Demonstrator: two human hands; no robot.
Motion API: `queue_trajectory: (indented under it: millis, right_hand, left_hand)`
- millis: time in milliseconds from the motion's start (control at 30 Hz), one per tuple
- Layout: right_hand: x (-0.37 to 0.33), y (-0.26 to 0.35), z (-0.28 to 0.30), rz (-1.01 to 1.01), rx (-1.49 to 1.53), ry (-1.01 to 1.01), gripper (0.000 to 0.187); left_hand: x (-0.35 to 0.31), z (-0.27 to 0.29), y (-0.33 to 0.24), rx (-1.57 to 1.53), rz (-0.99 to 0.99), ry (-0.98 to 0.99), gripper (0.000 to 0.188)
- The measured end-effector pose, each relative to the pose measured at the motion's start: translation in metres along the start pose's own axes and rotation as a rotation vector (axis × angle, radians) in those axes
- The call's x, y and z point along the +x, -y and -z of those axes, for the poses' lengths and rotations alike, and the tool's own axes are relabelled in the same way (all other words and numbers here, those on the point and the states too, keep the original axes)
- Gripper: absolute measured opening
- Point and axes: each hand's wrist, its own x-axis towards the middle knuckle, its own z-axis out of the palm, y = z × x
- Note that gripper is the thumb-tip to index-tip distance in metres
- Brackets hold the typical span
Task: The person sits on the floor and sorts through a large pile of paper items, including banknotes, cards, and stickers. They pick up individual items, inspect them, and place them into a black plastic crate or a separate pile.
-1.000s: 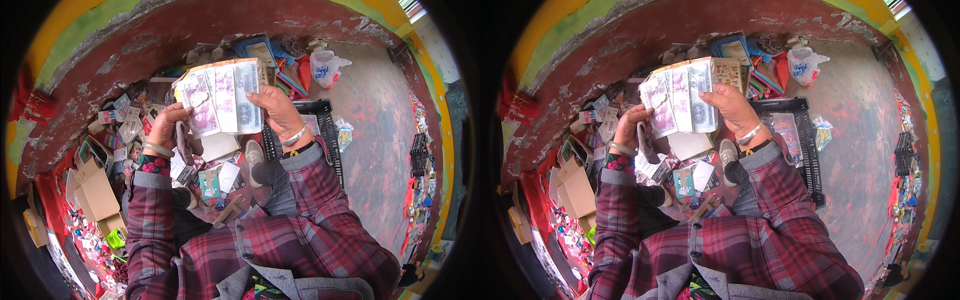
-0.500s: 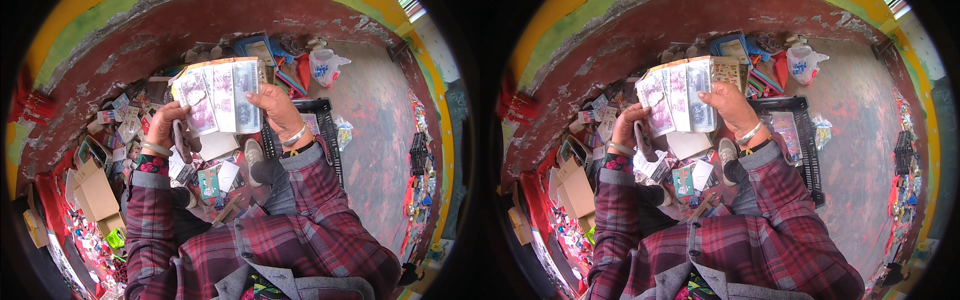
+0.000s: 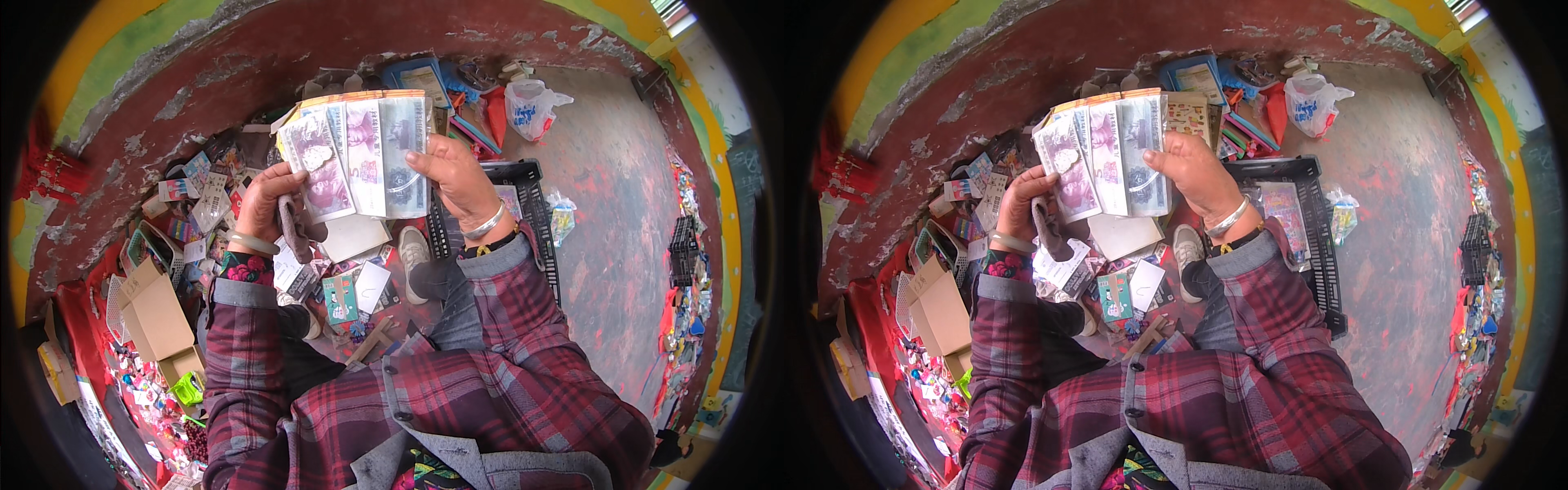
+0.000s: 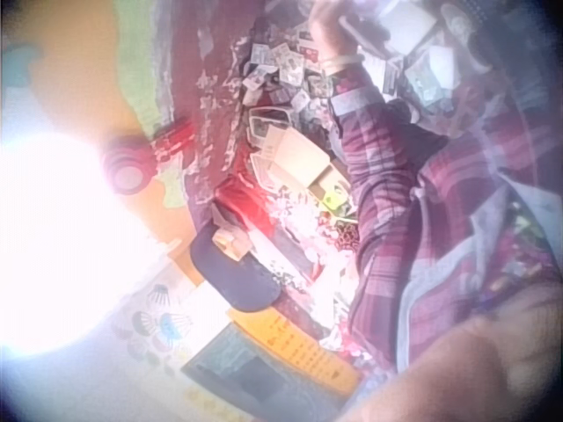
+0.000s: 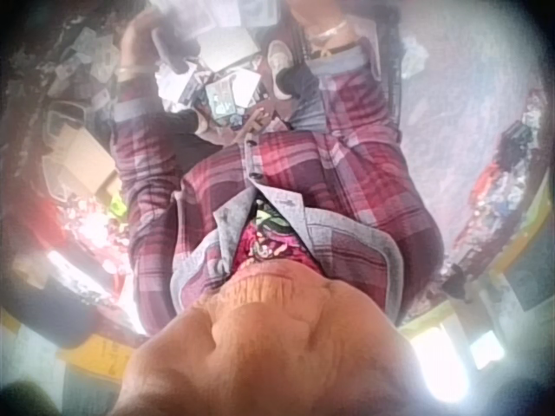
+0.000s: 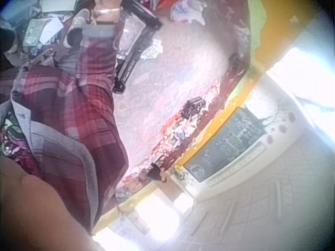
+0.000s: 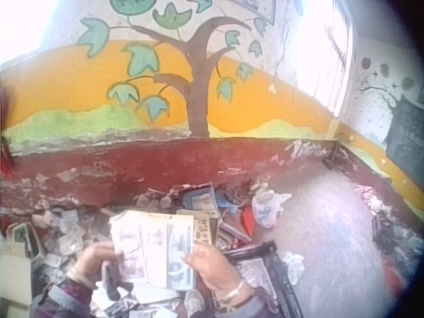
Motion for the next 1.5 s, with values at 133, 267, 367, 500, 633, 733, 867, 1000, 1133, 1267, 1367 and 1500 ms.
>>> queue_trajectory:
  millis: [133, 267, 367, 500, 633, 733, 867, 1000, 1133, 1267, 1367, 1500]
  right_hand:
    - [-0.001, 0.001, 0.001, 0.016, -0.041, 0.009, 0.023]
    - [-0.003, 0.005, -0.002, 0.01, -0.027, -0.004, 0.023]
    - [0.0, -0.002, 0.008, 0.008, -0.086, 0.01, 0.022]
    - [0.002, 0.005, 0.003, -0.05, 0.056, -0.016, 0.021]
    - [0.006, 0.001, 0.005, -0.013, 0.036, -0.059, 0.03]
    - [0.006, 0.001, 0.003, 0.051, -0.026, -0.089, 0.036]
    - [0.006, 0.002, 0.003, 0.033, 0.043, -0.077, 0.036]
    - [0.006, 0.004, 0.001, 0.044, 0.11, -0.097, 0.035]
    - [0.008, 0.002, 0.005, 0.034, 0.143, -0.078, 0.037]
    - [0.007, 0.003, 0.005, 0.045, 0.128, -0.086, 0.037]
    - [0.007, 0.002, 0.005, 0.034, 0.103, -0.124, 0.035]
    - [0.009, -0.002, 0.007, 0.019, 0.06, -0.137, 0.037]
  left_hand:
    - [-0.001, -0.001, 0.0, 0.015, -0.037, -0.008, 0.012]
    - [0.0, 0.003, 0.002, -0.018, -0.05, 0.02, 0.012]
    - [-0.001, 0.004, 0.001, -0.045, -0.065, 0.024, 0.013]
    - [-0.003, 0.004, 0.001, -0.049, -0.086, 0.036, 0.013]
    - [-0.007, -0.003, -0.002, 0.023, -0.067, -0.023, 0.013]
    - [-0.006, -0.005, -0.002, 0.008, -0.075, -0.009, 0.012]
    - [-0.009, -0.007, -0.003, -0.006, -0.058, -0.065, 0.011]
    - [-0.007, -0.003, -0.005, -0.009, -0.045, -0.012, 0.014]
    - [-0.004, 0.001, -0.002, 0.006, -0.061, 0.009, 0.017]
    - [0.0, 0.006, 0.0, 0.006, -0.05, 0.003, 0.017]
    - [-0.003, 0.003, -0.002, -0.007, -0.051, 0.016, 0.017]
    - [-0.007, -0.005, -0.006, 0.022, -0.05, 0.011, 0.018]
